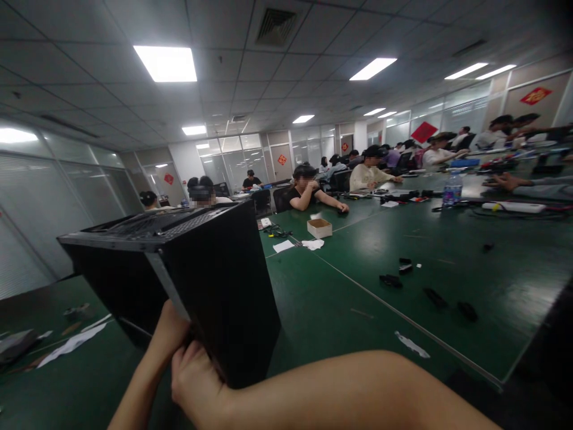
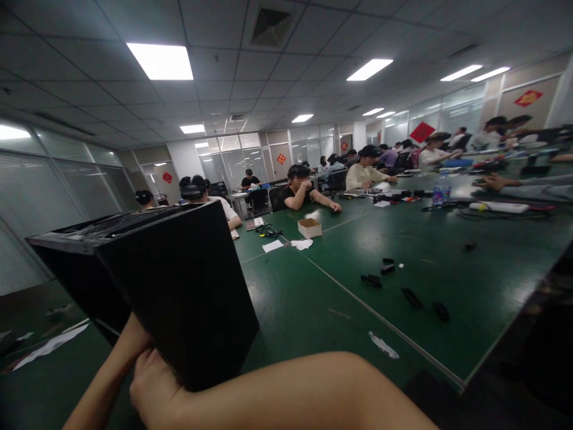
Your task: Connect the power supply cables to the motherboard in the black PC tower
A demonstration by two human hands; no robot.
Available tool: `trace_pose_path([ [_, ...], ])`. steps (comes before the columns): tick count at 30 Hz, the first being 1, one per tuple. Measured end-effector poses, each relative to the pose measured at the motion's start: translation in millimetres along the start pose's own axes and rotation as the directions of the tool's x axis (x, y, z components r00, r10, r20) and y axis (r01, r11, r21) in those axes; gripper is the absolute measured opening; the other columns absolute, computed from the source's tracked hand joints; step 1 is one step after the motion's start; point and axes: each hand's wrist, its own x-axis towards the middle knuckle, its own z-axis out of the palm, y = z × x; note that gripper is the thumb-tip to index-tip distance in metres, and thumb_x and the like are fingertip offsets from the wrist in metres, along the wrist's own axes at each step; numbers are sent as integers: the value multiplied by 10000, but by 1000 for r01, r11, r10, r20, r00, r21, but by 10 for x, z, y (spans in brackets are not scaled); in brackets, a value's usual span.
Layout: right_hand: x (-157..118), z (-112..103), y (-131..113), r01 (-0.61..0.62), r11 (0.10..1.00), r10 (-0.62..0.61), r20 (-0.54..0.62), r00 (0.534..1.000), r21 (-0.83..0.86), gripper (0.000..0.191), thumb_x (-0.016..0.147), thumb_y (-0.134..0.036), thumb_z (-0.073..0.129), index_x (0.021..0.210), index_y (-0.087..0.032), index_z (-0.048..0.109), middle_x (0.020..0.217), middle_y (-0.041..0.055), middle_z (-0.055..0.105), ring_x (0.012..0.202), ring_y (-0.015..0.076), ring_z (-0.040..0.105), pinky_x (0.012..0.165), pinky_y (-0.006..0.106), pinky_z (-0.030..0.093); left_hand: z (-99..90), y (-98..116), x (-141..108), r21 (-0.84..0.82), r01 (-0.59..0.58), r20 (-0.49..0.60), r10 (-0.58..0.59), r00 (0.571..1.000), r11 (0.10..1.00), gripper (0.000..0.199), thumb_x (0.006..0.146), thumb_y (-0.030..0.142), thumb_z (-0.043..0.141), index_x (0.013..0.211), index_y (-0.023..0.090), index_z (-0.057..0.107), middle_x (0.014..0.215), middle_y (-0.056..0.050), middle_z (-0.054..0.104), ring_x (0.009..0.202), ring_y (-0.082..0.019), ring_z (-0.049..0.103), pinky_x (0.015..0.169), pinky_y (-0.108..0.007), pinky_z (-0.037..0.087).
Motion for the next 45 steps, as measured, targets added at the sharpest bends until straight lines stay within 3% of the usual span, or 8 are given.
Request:
trace_pose_path([
  [4, -186, -124, 370, 38, 999, -38, -53, 998, -3, 239, 809, -147, 541, 970, 1, 638, 597, 140, 619, 463, 215, 571, 319, 282, 438, 135, 42, 10, -12, 17, 85, -15, 996, 1000, 272, 692, 387, 512, 617, 155, 633, 630, -53, 677, 605, -204, 584, 552, -279, 474],
  [9, -409, -113, 785, 55, 997, -62, -155, 986, -46, 301, 872, -134, 440, 1095, 11, 580, 625, 109, 604, 443, 187, 552, 345, 275, 436, 172, -70, -6, 127, -149, 169, 127, 977, 981, 419, 846, 486, 453, 710, 158, 677, 706, -58, 714, 672, -208, 622, 631, -269, 462],
  [17, -663, -50, 1294, 197, 973, -217, -198, 956, -118, 304, 900, -95, 386, 1133, -11, 562, 655, 93, 594, 450, 177, 560, 360, 256, 400, 128, -251, -7, 339, -165, 193, 103, 976, 926, 532, 933, 538, 349, 669, 176, 636, 664, -55, 683, 648, -198, 611, 618, -284, 376],
  [20, -706, -56, 1412, 222, 965, -246, -194, 950, -139, 301, 910, -96, 380, 1139, -19, 559, 660, 82, 587, 457, 175, 557, 372, 260, 385, 137, -260, 0, 354, -162, 211, 90, 973, 921, 518, 939, 541, 350, 695, 182, 635, 707, -62, 692, 693, -207, 621, 651, -293, 392],
  [26, -860, -65, 1548, 211, 963, -239, -167, 957, -169, 287, 943, -121, 375, 1159, -43, 547, 697, 63, 583, 512, 164, 555, 419, 274, 356, 82, -256, 14, 286, -237, 328, 137, 935, 928, 474, 914, 570, 405, 978, 196, 688, 1060, -87, 712, 975, -250, 640, 871, -337, 454],
  [32, -995, -47, 1654, 193, 963, -237, -252, 938, -185, 247, 967, -163, 407, 1111, -47, 571, 701, 46, 572, 553, 152, 535, 465, 297, 318, 10, -234, -2, 419, -182, 344, 30, 939, 889, 526, 918, 594, 356, 1051, 225, 707, 1143, -66, 711, 1038, -260, 648, 892, -362, 472],
  [39, -977, 182, 2010, 239, 960, -269, -250, 930, -143, 298, 1021, -306, 378, 1098, -112, 591, 720, 34, 585, 594, 144, 528, 511, 323, 262, 170, -37, -56, 523, -234, 401, 5, 916, 820, 560, 948, 596, 263, 1091, 262, 689, 1127, -59, 717, 1007, -266, 660, 817, -356, 478],
  [45, -1011, 471, 2491, 258, 961, -273, -203, 941, -94, 327, 1024, -346, 366, 1083, -153, 623, 745, 32, 598, 640, 142, 511, 568, 336, 256, 400, 189, -153, 528, -389, 444, 144, 884, 755, 513, 914, 608, 403, 1189, 238, 627, 1117, -90, 689, 996, -265, 639, 803, -348, 463],
])
